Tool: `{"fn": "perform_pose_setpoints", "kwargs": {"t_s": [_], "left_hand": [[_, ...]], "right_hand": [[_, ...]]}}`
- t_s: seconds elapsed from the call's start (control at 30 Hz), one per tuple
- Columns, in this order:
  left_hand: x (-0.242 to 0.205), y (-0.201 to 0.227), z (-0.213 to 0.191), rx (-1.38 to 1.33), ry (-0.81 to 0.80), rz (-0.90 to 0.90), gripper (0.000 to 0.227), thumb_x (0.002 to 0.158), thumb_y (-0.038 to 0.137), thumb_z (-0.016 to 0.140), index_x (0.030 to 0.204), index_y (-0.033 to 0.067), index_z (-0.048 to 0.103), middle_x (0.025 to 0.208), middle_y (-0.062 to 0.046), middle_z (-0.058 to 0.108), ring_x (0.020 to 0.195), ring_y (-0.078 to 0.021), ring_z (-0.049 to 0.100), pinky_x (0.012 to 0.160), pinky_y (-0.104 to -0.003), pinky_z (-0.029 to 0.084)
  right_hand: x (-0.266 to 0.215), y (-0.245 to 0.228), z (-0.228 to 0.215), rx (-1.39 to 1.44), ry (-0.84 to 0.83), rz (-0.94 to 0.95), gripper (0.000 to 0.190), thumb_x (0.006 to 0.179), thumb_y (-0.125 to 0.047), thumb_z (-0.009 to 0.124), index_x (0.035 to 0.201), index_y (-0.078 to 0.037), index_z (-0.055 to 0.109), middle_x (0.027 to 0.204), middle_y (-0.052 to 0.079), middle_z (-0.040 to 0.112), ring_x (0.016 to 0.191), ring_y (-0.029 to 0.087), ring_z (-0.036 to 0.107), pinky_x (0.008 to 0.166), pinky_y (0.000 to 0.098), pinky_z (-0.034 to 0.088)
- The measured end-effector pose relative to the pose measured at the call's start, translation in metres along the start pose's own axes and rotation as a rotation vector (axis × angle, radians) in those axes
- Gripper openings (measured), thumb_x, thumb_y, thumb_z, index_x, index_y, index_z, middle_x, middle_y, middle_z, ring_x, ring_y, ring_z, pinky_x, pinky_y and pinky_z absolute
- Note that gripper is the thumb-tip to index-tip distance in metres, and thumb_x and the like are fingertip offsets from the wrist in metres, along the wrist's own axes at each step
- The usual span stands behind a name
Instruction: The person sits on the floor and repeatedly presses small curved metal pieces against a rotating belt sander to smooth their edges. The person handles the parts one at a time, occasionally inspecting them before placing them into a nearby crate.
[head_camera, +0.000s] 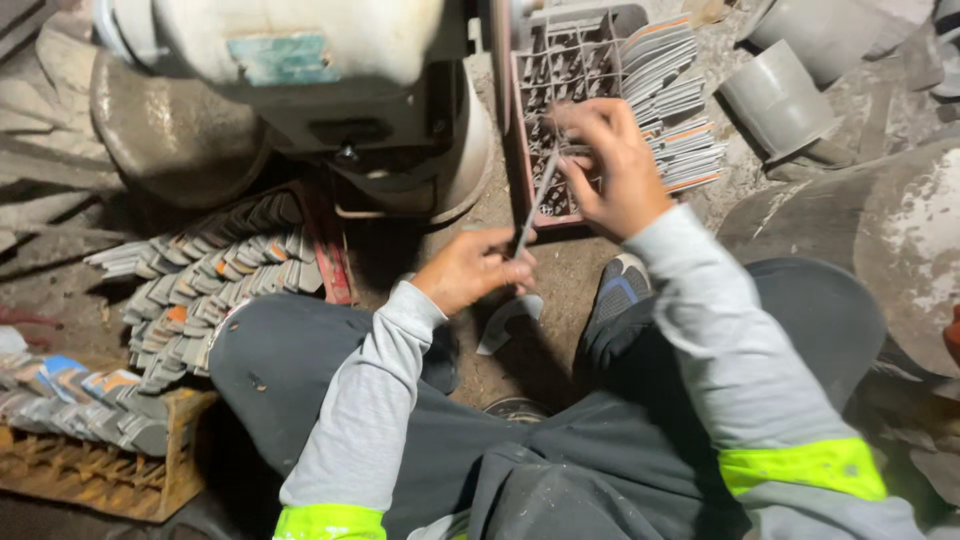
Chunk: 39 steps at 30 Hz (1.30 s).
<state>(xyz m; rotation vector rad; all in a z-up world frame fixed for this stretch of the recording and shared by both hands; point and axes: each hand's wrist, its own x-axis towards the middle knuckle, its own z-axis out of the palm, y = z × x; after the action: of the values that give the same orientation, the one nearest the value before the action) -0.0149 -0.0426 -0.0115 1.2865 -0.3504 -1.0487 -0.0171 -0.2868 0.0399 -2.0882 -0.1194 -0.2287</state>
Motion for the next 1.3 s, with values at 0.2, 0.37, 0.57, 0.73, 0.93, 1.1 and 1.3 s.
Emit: {"fn": "perform_pose_setpoints", "kwargs": {"t_s": [0.2,0.37,0.57,0.73,0.93,1.1,1.3], "left_hand": [[0.038,0.011,-0.01,-0.068,0.231,0.175,0.045,0.098,0.011,0.069,0.136,-0.0092,0.058,0.118,-0.013,0.071,0.102,-0.0178,0.07,0.091,-0.032,0.059],[0.066,0.01,-0.023,-0.07,0.311,0.342,0.052,0.097,0.009,0.07,0.142,-0.0073,0.049,0.138,-0.01,0.06,0.125,-0.0176,0.058,0.107,-0.033,0.049],[0.059,0.006,-0.022,-0.093,0.286,0.312,0.05,0.098,0.01,0.07,0.141,-0.0065,0.052,0.133,-0.012,0.062,0.119,-0.0171,0.06,0.103,-0.033,0.052],[0.029,-0.001,0.001,-0.092,0.235,0.276,0.035,0.104,0.007,0.068,0.134,-0.0107,0.063,0.122,-0.016,0.072,0.109,-0.0174,0.068,0.101,-0.031,0.055],[0.0,-0.003,0.028,0.696,0.614,0.313,0.061,0.082,0.007,0.079,0.137,-0.0057,0.057,0.119,-0.017,0.067,0.101,-0.021,0.068,0.08,-0.029,0.06],[0.007,-0.001,0.021,0.698,0.572,0.347,0.062,0.083,0.01,0.082,0.137,-0.0047,0.056,0.117,-0.016,0.068,0.096,-0.0214,0.069,0.078,-0.03,0.061],[0.036,-0.01,-0.003,-0.035,0.279,0.313,0.045,0.098,0.01,0.069,0.138,-0.0077,0.06,0.117,-0.007,0.07,0.102,-0.0121,0.065,0.09,-0.026,0.057]], "right_hand": [[0.025,0.018,0.037,-0.042,0.025,-0.074,0.048,0.093,0.001,0.065,0.14,0.002,0.06,0.134,0.02,0.062,0.126,0.035,0.063,0.11,0.0404,0.049],[0.058,0.036,0.043,-0.029,0.007,-0.045,0.055,0.083,0.005,0.055,0.138,0.003,0.06,0.136,0.022,0.061,0.126,0.036,0.062,0.109,0.0388,0.05],[0.057,0.031,0.039,-0.121,0.021,-0.098,0.056,0.08,0.006,0.055,0.135,0.004,0.064,0.134,0.02,0.063,0.126,0.037,0.06,0.111,0.0415,0.048],[0.028,0.007,0.032,-0.132,0.02,-0.137,0.058,0.077,0.006,0.056,0.134,0.004,0.066,0.133,0.021,0.063,0.125,0.038,0.059,0.113,0.0429,0.045],[-0.022,0.0,-0.006,0.442,-0.23,0.086,0.045,0.089,0.009,0.051,0.133,0.006,0.062,0.132,0.014,0.066,0.131,0.022,0.06,0.115,0.0344,0.046],[-0.017,0.01,0.003,0.526,-0.11,0.181,0.045,0.094,0.007,0.055,0.139,0.005,0.057,0.134,0.013,0.066,0.127,0.019,0.061,0.113,0.0324,0.047],[0.02,0.015,0.035,0.06,-0.027,-0.07,0.057,0.085,0.005,0.057,0.142,0.005,0.056,0.135,0.021,0.06,0.129,0.033,0.06,0.114,0.0367,0.045]]}}
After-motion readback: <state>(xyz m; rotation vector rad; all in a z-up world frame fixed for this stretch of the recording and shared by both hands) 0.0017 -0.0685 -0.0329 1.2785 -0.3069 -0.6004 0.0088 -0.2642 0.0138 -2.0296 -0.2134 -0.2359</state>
